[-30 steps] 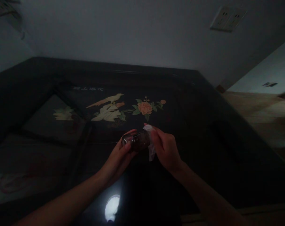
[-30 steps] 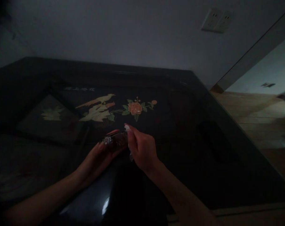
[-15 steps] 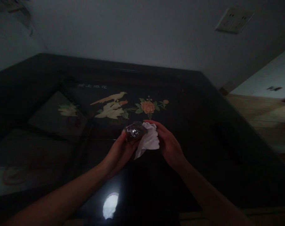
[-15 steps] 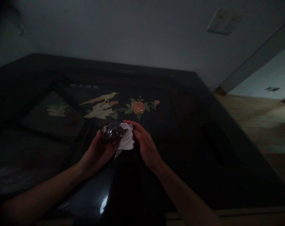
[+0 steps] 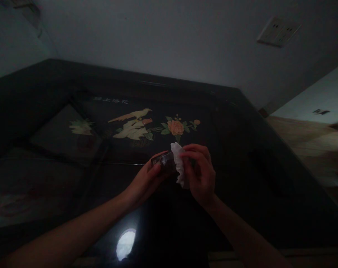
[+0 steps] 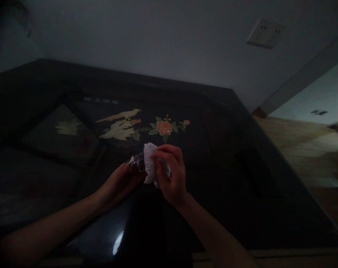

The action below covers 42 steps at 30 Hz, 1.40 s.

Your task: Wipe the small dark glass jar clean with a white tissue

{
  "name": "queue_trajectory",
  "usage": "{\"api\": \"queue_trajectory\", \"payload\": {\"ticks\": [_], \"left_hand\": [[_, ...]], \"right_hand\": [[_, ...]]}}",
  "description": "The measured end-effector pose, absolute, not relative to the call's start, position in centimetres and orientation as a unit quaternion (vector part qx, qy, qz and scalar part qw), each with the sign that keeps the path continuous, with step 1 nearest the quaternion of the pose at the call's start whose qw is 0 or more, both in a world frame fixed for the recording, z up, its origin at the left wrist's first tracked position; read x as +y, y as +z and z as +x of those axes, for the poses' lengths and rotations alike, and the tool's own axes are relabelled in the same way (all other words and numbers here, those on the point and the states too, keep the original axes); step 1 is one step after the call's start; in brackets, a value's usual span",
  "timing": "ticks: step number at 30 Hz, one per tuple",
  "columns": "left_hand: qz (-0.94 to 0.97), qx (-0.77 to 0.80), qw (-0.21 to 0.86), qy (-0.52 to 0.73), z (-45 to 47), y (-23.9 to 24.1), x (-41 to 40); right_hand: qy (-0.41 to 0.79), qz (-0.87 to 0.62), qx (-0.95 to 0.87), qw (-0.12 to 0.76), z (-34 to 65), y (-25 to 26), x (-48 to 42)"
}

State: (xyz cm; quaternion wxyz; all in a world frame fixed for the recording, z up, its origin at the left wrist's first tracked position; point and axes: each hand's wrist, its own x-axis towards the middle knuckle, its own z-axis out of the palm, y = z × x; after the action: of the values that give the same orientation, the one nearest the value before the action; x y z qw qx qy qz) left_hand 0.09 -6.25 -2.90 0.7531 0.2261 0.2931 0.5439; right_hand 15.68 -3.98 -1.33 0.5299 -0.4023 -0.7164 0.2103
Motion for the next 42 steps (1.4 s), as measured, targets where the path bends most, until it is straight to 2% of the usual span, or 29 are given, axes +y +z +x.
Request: {"api": "queue_trajectory", "payload": {"ticks": [10, 18, 24, 37, 42], "left_hand": [[0.234, 0.324, 0.739, 0.542, 0.1, -3.8, -6.4], [0.204, 0.310, 0.759, 0.536, 0.2, -3.0, -6.1], [0.207, 0.306, 0.769, 0.522, 0.0, -3.0, -6.0], [0.249, 0.328, 0.749, 0.519, -0.2, -2.7, -6.0], [0.265, 0.354, 0.735, 0.514, 0.0, -2.3, -6.0]], "right_hand": [[0.317, -0.348, -0.754, 0.458, 14.8, -2.7, -4.1], [0.361, -0.402, -0.699, 0.469, 14.8, -3.3, -3.9], [0.338, -0.415, -0.697, 0.477, 14.9, -2.5, -3.8], [0.445, -0.419, -0.641, 0.465, 14.6, -2.3, -3.9], [0.438, -0.419, -0.638, 0.475, 14.5, -2.0, -4.2]]}}
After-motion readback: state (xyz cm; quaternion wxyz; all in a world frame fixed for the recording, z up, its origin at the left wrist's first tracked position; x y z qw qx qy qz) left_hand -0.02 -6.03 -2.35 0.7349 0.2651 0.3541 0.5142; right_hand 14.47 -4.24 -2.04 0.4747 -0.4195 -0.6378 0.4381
